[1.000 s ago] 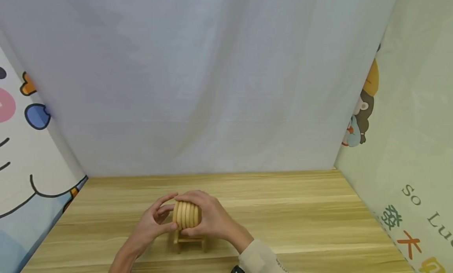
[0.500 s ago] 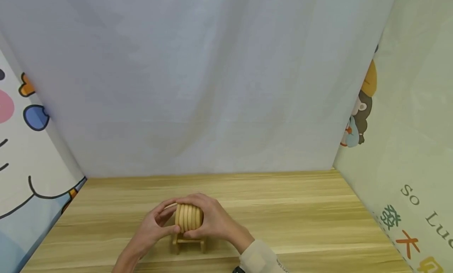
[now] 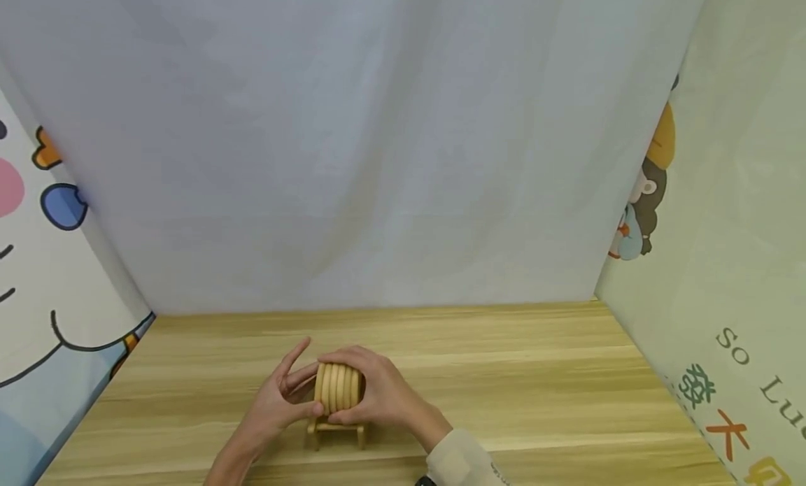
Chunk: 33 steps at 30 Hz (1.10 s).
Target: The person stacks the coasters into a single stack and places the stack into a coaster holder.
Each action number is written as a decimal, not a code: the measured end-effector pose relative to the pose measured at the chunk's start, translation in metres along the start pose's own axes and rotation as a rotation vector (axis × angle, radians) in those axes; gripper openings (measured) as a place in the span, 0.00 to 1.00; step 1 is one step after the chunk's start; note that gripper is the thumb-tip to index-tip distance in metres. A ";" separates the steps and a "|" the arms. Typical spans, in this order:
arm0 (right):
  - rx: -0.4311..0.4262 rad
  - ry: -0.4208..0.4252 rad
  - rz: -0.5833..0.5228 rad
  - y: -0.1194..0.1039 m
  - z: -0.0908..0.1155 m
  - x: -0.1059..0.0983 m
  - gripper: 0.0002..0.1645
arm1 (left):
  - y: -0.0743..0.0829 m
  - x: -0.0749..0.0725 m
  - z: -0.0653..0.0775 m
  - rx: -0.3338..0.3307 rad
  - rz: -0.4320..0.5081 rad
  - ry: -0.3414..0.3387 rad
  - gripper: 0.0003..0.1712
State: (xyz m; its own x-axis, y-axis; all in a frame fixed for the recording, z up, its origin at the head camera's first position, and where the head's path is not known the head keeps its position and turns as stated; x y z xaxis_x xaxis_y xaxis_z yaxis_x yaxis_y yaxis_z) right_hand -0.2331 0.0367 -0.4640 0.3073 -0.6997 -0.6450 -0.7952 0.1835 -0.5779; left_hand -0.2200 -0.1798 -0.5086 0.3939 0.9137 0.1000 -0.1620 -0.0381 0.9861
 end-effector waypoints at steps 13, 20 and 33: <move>0.051 -0.079 -0.041 0.005 0.008 0.003 0.50 | -0.002 0.003 0.004 -0.048 0.004 -0.059 0.72; 0.071 -0.140 -0.018 0.007 0.010 0.004 0.47 | 0.000 0.002 0.007 -0.115 -0.058 -0.035 0.68; 0.142 -0.135 -0.044 0.003 0.018 -0.005 0.57 | 0.002 0.000 0.009 -0.114 -0.124 0.024 0.53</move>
State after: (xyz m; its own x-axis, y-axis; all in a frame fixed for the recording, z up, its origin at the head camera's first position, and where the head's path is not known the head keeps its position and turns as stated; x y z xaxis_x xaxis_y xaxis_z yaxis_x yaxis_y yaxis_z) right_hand -0.2281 0.0532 -0.4713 0.4150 -0.6120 -0.6732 -0.7006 0.2571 -0.6656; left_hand -0.2122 -0.1837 -0.5054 0.3959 0.9179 -0.0260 -0.2153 0.1203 0.9691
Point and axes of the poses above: each hand's wrist, its own z-axis away from the middle knuckle, its own x-axis out of the palm, y = z × x, the point moved 3 cm from there along -z, towards the middle knuckle, and after that the axes turned 14 degrees about -x, right-handed, at the moved point
